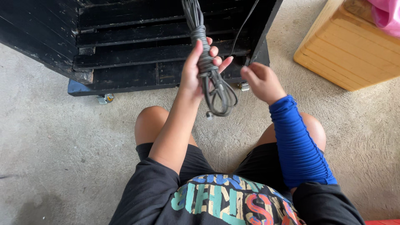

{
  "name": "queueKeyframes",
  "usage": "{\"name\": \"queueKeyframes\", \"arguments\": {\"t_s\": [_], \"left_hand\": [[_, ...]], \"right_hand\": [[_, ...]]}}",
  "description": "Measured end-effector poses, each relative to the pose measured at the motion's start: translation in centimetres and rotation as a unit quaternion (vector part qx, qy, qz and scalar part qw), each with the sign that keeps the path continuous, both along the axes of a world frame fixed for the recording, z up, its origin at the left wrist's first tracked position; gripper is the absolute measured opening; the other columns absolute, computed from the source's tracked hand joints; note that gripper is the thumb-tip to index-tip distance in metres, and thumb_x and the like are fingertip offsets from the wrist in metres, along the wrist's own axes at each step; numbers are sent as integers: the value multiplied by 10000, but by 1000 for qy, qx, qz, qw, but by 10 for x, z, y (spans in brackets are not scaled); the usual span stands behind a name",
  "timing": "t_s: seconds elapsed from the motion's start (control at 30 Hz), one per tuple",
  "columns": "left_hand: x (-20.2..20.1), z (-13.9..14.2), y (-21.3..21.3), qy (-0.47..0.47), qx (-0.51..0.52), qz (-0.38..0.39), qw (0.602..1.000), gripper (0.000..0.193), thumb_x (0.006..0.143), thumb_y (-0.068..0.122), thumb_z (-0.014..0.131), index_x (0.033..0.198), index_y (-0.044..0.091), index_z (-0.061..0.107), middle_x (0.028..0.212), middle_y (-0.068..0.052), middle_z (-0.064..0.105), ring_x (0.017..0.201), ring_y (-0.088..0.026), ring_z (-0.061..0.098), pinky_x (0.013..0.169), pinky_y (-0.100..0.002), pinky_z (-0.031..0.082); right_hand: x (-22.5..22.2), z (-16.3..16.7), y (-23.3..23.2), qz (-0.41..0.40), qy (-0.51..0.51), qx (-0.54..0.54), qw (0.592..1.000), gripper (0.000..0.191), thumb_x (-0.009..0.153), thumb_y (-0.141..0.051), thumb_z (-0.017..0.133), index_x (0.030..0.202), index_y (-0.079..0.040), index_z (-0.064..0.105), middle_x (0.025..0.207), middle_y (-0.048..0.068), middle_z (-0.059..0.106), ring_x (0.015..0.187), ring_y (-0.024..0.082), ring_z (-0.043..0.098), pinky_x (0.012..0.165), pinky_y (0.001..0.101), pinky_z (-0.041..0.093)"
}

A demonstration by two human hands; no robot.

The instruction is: The person sits on the floor and organizes a bundle of black cables attached to a black equipment case. They untangle the wires, coil them neatly, and secure the bundle with a zip tie.

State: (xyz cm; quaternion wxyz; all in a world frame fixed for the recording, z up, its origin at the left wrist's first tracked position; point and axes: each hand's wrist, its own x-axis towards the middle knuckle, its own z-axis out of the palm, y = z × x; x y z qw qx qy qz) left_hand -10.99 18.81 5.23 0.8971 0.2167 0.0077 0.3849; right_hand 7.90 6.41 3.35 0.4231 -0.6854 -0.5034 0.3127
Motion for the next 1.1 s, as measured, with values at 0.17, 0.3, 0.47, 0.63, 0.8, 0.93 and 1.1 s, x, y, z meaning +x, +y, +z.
{"name": "queueKeyframes", "arguments": {"t_s": [0.17,0.3,0.47,0.63,0.8,0.93,1.1], "left_hand": [[-17,-6,20,-49,-35,-35,998,434,1008,418,659,1206,55,526,887,-84,650,766,-183,717,923,-470,627],[-25,-16,31,64,13,19,998,414,1002,403,665,1220,74,540,914,-78,654,765,-185,703,923,-483,627],[-29,-17,29,123,35,36,991,439,990,415,683,1240,79,550,941,-86,669,788,-202,714,933,-483,632],[-21,-13,25,231,105,85,963,507,931,453,668,1221,49,572,965,-137,747,873,-246,793,919,-441,663],[-12,-20,29,310,186,112,926,576,985,544,604,1289,55,627,897,-46,680,787,-138,698,699,-325,609],[-4,-26,34,324,195,132,917,654,1001,603,560,1295,32,684,868,-21,640,778,-106,693,674,-281,629],[-3,-28,38,278,147,105,944,645,999,574,540,1306,14,631,911,-94,704,761,-149,724,639,-293,622]], "right_hand": [[-3,-57,22,109,14,-197,974,270,999,-196,514,1042,-24,718,831,78,695,759,179,668,709,293,554],[14,-103,48,27,170,-223,960,156,934,-53,560,1046,-47,668,907,88,734,829,174,742,712,311,603],[35,-160,55,-47,131,-289,947,117,952,-43,616,1032,13,681,890,168,740,742,199,749,643,343,634],[56,-187,52,-29,-28,-368,929,149,941,-98,642,1005,-108,777,874,47,782,720,156,742,617,333,620],[64,-194,48,-5,-151,-342,928,144,900,-107,697,930,-163,826,891,18,806,778,117,749,745,296,595],[64,-189,50,28,-199,-344,917,130,831,-123,776,925,-189,836,908,10,786,822,137,732,768,312,585],[67,-192,53,52,-181,-370,910,134,855,-121,751,940,-186,832,910,27,811,810,142,756,756,324,606]]}}
